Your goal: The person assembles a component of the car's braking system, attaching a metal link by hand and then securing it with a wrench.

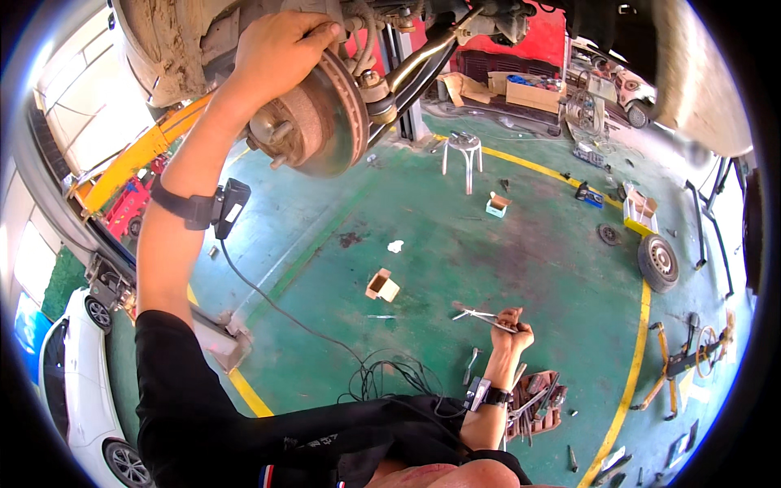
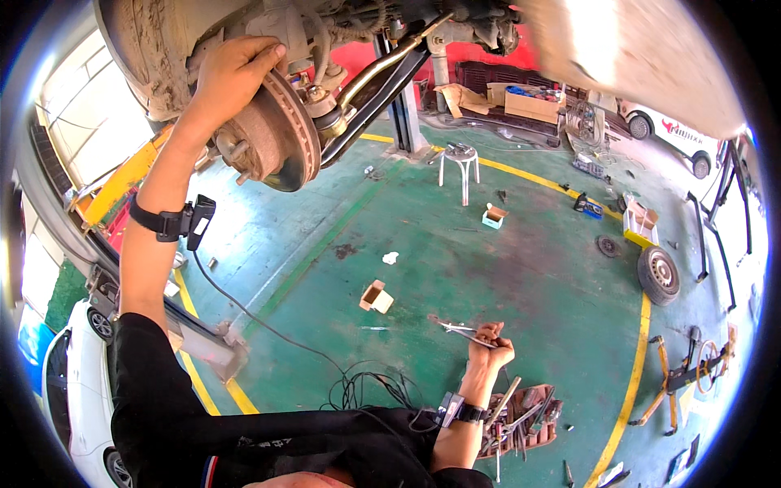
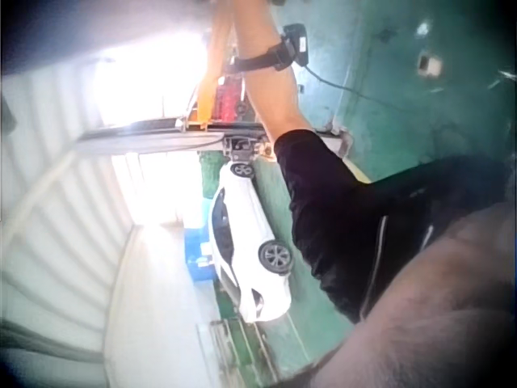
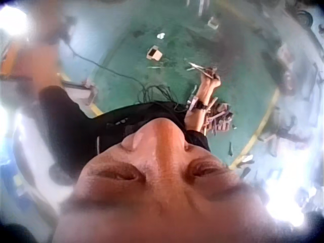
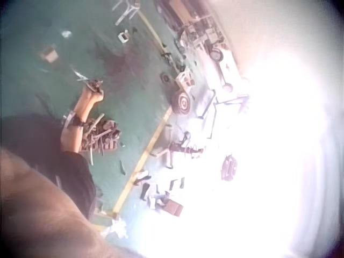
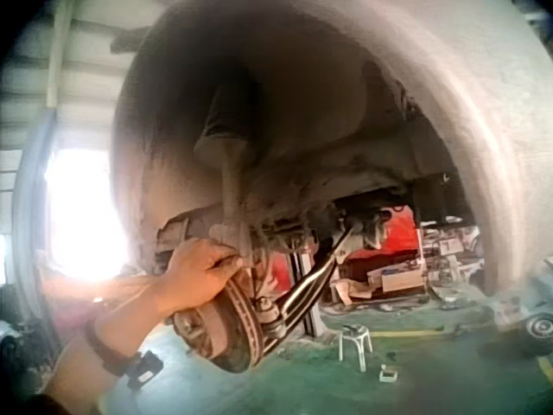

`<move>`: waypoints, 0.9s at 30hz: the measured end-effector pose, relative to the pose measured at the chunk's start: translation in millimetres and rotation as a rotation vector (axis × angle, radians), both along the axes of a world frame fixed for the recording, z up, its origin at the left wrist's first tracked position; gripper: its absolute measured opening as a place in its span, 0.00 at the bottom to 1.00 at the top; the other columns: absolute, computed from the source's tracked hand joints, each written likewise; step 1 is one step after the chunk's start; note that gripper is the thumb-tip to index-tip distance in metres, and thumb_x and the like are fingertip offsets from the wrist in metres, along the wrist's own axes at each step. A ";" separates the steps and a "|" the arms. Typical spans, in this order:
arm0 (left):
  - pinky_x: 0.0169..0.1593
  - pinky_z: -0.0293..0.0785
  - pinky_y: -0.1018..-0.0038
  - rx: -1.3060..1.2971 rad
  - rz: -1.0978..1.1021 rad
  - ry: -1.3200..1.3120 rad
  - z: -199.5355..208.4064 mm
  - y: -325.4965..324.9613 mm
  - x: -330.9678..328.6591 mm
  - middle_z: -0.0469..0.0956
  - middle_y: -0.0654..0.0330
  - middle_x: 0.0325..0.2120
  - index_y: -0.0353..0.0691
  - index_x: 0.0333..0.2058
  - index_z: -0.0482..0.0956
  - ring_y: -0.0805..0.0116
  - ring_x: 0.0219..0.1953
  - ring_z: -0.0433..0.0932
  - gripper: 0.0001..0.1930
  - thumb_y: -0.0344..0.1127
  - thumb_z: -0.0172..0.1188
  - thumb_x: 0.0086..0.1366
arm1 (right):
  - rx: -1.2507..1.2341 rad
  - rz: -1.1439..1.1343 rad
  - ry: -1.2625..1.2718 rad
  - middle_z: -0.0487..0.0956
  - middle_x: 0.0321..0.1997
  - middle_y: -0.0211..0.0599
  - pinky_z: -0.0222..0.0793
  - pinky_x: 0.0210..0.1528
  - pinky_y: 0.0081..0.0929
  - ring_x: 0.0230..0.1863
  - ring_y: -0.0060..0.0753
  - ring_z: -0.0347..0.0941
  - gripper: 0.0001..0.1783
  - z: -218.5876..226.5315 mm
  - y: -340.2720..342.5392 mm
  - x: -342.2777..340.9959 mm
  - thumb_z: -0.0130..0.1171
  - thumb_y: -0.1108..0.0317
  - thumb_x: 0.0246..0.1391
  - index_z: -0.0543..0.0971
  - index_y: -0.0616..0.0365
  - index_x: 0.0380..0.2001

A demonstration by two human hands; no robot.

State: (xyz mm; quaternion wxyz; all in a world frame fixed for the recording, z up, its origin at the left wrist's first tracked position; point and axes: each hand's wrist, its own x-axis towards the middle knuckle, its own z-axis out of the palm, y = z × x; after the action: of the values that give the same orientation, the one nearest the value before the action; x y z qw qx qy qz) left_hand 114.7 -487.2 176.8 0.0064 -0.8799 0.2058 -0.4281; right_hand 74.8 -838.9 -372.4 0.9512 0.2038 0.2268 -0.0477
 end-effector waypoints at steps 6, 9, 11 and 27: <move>0.36 0.70 0.59 -0.032 0.046 -0.037 -4.6 3.2 -0.4 0.79 0.54 0.23 0.44 0.30 0.83 0.49 0.32 0.78 0.17 0.47 0.51 0.67 | -0.093 0.032 0.146 0.72 0.27 0.36 0.68 0.18 0.18 0.24 0.31 0.67 0.14 -7.3 2.3 -13.3 0.45 0.72 0.35 0.73 0.62 0.30; 0.36 0.70 0.60 -0.054 0.062 -0.008 -4.5 -3.3 -2.3 0.79 0.55 0.22 0.44 0.29 0.83 0.50 0.32 0.78 0.17 0.48 0.51 0.67 | -0.104 0.047 0.219 0.71 0.25 0.33 0.64 0.18 0.16 0.21 0.28 0.64 0.10 -22.9 1.8 -26.7 0.45 0.72 0.36 0.72 0.59 0.27; 0.36 0.70 0.60 -0.072 0.073 0.017 -4.5 -7.1 -2.1 0.79 0.55 0.21 0.45 0.28 0.83 0.50 0.31 0.78 0.18 0.48 0.50 0.67 | -0.138 0.096 0.209 0.71 0.24 0.33 0.64 0.18 0.16 0.21 0.28 0.64 0.10 -32.8 1.6 -32.9 0.45 0.73 0.38 0.72 0.58 0.28; 0.43 0.73 0.54 0.000 0.089 -0.183 -9.2 -4.9 9.9 0.82 0.50 0.32 0.47 0.34 0.85 0.43 0.39 0.79 0.17 0.50 0.53 0.66 | -0.232 -0.210 0.211 0.69 0.23 0.35 0.63 0.15 0.16 0.19 0.26 0.62 0.05 9.7 -45.9 -183.3 0.47 0.75 0.41 0.69 0.58 0.27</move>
State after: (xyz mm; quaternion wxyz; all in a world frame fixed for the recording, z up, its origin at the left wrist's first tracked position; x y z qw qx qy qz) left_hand 124.6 -492.1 167.6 0.0441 -0.8455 0.1650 -0.5060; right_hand -108.5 -884.8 -362.7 0.9291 0.1090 0.2956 -0.1937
